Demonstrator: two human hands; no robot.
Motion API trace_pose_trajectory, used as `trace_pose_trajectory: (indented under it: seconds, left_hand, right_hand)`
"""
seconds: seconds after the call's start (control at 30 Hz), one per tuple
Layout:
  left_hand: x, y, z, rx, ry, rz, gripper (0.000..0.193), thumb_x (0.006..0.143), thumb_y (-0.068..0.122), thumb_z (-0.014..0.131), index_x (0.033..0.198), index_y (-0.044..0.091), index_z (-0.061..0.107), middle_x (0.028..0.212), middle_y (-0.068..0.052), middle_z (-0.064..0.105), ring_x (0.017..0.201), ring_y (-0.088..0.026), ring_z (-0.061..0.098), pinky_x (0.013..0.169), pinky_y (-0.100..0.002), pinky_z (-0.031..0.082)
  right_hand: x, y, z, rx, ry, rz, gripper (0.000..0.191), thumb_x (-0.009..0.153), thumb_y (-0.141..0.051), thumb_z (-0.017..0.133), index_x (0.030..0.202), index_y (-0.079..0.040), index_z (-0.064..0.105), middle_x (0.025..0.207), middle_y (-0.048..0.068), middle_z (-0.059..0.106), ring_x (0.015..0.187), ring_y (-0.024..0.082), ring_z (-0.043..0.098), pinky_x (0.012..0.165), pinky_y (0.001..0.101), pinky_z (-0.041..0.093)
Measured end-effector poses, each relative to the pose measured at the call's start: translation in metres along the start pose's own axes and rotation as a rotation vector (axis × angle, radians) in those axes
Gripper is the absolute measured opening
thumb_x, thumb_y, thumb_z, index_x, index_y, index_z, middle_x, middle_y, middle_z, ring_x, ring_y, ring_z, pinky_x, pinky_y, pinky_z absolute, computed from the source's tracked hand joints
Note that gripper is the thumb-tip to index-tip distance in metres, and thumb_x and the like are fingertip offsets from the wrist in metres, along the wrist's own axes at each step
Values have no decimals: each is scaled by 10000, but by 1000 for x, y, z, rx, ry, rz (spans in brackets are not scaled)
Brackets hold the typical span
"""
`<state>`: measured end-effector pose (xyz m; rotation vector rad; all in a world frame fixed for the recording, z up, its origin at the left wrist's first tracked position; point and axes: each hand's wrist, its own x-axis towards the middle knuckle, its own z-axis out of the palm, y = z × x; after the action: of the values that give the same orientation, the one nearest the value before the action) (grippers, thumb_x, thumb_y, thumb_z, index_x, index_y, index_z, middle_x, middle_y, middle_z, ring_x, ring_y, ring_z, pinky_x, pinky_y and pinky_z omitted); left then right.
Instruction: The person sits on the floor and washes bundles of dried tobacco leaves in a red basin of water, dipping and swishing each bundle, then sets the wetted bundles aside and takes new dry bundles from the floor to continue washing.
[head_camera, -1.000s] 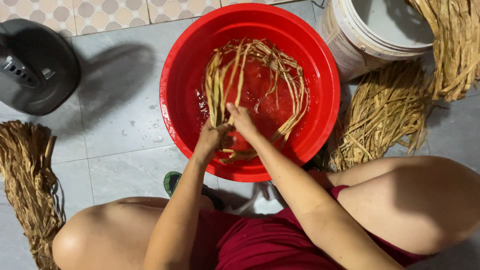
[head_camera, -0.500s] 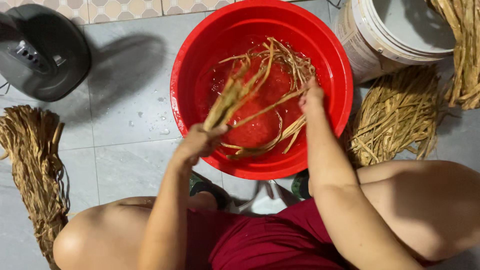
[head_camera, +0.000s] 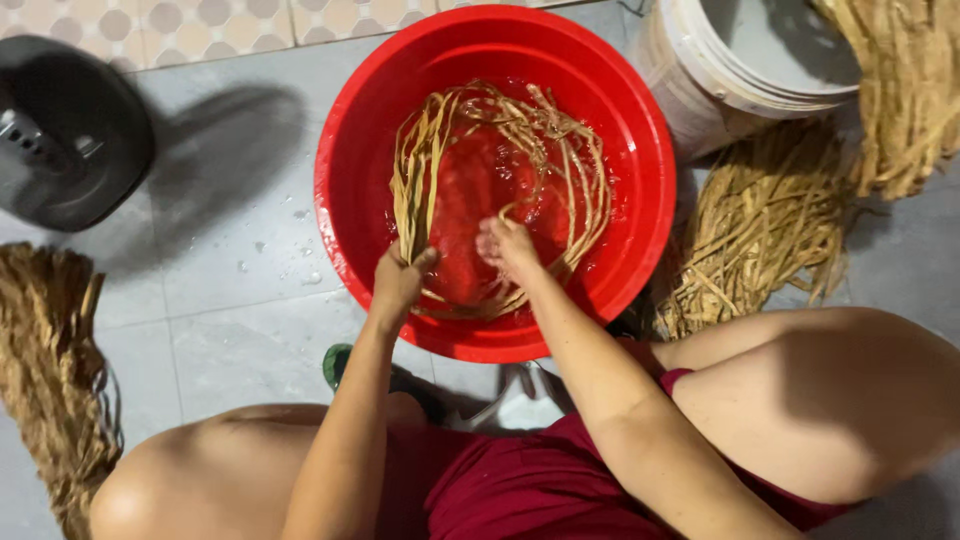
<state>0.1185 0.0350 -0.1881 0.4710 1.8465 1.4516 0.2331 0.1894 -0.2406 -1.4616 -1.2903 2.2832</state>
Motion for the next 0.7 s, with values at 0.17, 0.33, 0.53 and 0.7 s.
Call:
trace_pose_trajectory:
  seconds: [0.17,0.33,0.53,0.7]
  left_hand:
    - [-6,-3,22,274,-133,178,268,987,152,681,1217,37,605,998,-26,713,920,-138,657,842,-283,505]
    - [-8,3,34,-96,-329,21,309,1004,146,615,1294,69,540,990,13,653,860,-119,688,797,-281,565]
    - [-6,-5,24,-108,-396,-41,282,1013,113,648,1277,62,566,876,4,624,751,-78,605,662,-264,530]
    - [2,-3,19,-124,-196,-108,146,1041,144,635,1140,41,602,773,-31,655,561,-110,525,497,-275,432]
  right_hand:
    - [-12,-49,20,617,-200,-302,379,1097,-412,455,964,-101,626,594,-56,458,496,72,407,437,240,367]
    - [-3,-64,19,760,-147,-375,415,1088,-460,473,835,-143,564,558,-76,431,449,67,351,382,230,287]
    - [18,-101,-50,911,-77,-508,406,1038,-495,489,858,-142,574,580,-54,474,451,80,390,403,260,336]
    - [-1,-73,4,571,8,-482,162,1025,-241,601,1071,-88,631,812,25,621,696,137,591,616,294,523]
